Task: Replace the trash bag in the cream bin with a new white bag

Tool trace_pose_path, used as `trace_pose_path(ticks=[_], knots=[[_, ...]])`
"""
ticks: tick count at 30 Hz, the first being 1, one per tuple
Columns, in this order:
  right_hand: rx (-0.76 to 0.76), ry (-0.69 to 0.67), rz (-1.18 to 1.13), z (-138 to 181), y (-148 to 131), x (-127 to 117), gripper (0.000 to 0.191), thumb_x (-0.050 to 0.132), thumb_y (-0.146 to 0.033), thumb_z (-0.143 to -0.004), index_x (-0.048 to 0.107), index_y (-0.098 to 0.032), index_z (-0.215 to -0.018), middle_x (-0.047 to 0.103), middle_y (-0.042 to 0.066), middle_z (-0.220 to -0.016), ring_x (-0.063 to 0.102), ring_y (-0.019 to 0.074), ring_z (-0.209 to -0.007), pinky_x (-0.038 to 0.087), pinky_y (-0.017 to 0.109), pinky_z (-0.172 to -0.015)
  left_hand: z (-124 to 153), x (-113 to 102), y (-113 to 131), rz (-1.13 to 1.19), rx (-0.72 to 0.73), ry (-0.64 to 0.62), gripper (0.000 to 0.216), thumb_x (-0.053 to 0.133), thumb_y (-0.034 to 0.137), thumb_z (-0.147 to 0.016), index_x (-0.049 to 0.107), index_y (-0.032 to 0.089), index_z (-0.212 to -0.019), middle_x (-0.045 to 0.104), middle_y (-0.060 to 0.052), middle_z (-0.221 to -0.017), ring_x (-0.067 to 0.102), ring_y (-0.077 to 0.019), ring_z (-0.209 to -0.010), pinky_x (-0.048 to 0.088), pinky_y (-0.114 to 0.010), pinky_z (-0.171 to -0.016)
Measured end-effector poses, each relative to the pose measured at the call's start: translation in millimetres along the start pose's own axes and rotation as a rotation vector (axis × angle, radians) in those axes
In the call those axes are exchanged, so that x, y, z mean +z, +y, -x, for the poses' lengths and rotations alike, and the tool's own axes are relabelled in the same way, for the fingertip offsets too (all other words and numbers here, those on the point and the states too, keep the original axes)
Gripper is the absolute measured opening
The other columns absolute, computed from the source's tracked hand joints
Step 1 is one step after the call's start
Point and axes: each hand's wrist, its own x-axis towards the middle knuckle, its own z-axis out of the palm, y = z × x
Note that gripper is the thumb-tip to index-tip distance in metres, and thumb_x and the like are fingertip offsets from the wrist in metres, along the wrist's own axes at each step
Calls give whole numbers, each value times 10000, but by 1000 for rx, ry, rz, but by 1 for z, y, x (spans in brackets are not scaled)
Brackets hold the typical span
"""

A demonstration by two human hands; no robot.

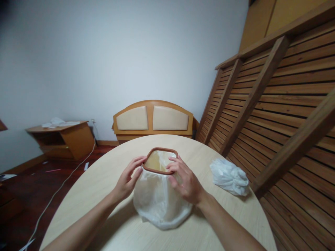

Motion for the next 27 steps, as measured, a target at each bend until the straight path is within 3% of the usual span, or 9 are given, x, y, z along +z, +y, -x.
trace_pose_path(ticks=[4, 9, 17, 27], knots=[[30, 14, -9, 0, 1, -1, 116, 539, -225, -948, 578, -231, -1057, 689, 96, -1122, 532, 286, -1329, 472, 510, -1086, -1, -1, 4, -65, 77, -3, 328, 513, 235, -1005, 624, 259, -1313, 635, -119, -1278, 568, -238, -1243, 469, -477, -1081], [-53, -7, 39, 0, 6, -2, 214, 609, -316, -952, 607, -224, -1146, 694, 109, -1123, 529, 305, -1333, 479, 521, -1080, 0, -3, 3, -90, 134, -49, 391, 582, 228, -970, 578, 263, -1359, 603, -128, -1376, 495, -279, -1361, 431, -535, -1122], [-130, -43, 46, 1, 17, -6, 272, 601, -404, -972, 623, -192, -1140, 711, 126, -1148, 522, 298, -1362, 497, 501, -1090, 1, -3, -13, -136, 224, -64, 435, 597, 188, -960, 544, 277, -1382, 611, -125, -1384, 514, -248, -1362, 456, -505, -1117], [-124, -90, 18, 1, 19, -12, 231, 590, -377, -978, 637, -201, -1121, 722, 117, -1210, 494, 272, -1393, 491, 472, -1110, 1, -1, -7, -199, 256, -37, 369, 590, 190, -965, 579, 258, -1328, 649, -128, -1327, 571, -247, -1315, 513, -479, -1076]])
